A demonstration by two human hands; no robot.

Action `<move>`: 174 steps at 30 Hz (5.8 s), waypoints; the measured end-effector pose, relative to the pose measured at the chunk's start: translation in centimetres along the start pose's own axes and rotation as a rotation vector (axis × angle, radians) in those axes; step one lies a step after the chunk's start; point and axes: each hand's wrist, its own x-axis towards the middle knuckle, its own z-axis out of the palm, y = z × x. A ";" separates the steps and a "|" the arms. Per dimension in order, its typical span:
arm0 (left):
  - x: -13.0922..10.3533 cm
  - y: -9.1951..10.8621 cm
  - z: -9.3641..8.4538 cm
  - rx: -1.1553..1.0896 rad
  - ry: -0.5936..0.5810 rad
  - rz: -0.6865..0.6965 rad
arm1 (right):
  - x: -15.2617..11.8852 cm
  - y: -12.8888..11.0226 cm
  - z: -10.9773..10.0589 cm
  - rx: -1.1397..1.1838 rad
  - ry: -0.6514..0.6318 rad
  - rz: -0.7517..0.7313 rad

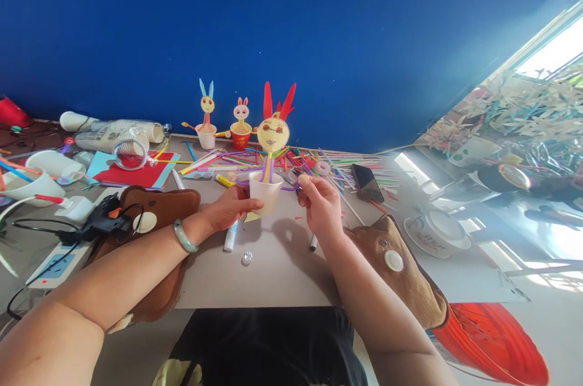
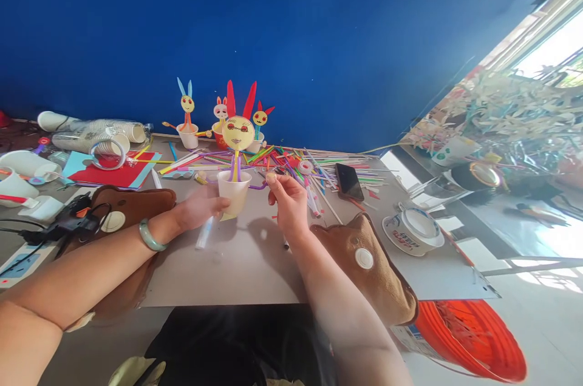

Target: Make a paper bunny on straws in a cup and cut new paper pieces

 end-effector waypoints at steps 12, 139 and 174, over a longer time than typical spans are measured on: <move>0.0 -0.1 -0.3 0.119 0.031 0.031 | -0.3 0.6 -0.1 -0.113 0.052 -0.100; -0.6 0.7 -0.2 0.372 0.071 -0.017 | -0.7 1.0 0.7 -0.075 -0.002 -0.036; -0.7 0.6 0.3 0.360 0.068 0.010 | -0.8 1.1 0.9 -0.008 0.020 0.007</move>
